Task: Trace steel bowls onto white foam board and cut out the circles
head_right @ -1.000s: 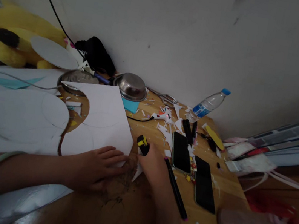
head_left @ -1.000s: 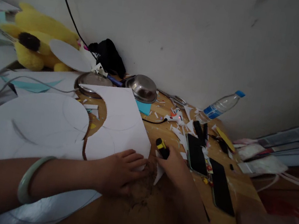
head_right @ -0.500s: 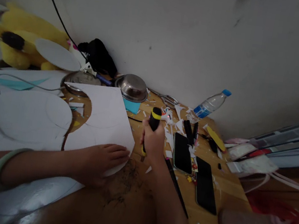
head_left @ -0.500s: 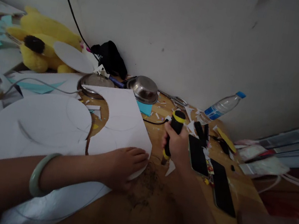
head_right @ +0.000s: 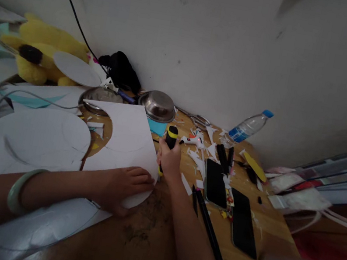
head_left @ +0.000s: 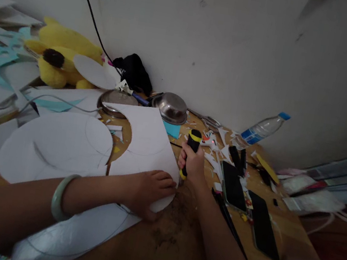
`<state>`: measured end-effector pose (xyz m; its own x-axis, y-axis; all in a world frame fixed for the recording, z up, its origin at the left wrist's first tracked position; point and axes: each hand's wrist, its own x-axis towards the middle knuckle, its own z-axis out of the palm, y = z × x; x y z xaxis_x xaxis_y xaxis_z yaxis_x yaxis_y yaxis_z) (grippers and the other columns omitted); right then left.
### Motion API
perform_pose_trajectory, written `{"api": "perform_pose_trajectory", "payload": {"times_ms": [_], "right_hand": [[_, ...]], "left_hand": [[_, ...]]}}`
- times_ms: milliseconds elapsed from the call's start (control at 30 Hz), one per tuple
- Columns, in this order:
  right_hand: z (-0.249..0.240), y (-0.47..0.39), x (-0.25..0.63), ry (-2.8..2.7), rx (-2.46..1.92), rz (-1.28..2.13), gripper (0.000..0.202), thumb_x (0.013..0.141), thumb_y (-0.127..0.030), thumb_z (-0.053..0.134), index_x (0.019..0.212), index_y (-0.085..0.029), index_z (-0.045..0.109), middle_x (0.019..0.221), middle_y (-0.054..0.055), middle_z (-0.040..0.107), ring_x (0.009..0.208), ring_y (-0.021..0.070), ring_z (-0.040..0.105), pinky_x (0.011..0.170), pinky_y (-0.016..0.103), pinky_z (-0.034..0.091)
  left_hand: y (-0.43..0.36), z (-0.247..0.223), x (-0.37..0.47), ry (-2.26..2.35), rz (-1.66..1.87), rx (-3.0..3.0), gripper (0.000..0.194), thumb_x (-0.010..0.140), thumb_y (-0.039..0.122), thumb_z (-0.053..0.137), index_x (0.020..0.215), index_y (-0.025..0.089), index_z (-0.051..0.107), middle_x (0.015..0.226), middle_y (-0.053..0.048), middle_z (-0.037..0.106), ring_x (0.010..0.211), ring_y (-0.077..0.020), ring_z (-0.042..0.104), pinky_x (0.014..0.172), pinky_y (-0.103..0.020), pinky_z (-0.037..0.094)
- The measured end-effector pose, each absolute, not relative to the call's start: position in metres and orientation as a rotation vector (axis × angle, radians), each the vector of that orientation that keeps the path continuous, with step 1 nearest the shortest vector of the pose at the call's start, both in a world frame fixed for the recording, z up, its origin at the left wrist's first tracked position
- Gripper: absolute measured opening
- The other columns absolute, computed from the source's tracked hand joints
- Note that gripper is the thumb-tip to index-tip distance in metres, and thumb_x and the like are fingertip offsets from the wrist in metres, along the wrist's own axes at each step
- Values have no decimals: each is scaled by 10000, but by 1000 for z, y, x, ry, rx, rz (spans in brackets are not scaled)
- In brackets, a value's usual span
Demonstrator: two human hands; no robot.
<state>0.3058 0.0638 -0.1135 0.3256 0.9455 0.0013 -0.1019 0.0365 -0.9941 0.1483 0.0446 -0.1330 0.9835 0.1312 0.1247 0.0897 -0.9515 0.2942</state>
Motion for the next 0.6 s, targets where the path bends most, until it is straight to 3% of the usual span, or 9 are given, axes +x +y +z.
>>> {"api": "perform_pose_trajectory", "payload": {"times_ms": [600], "right_hand": [[-123, 90, 308, -954, -1437, 872, 169, 702, -294, 538, 690, -233, 381, 388, -124, 340, 244, 80, 314, 249, 205, 253]], "left_hand": [[49, -128, 150, 95, 187, 2838, 671, 648, 417, 665, 1221, 110, 498, 1206, -108, 523, 1106, -279, 424, 999, -358, 326]]}}
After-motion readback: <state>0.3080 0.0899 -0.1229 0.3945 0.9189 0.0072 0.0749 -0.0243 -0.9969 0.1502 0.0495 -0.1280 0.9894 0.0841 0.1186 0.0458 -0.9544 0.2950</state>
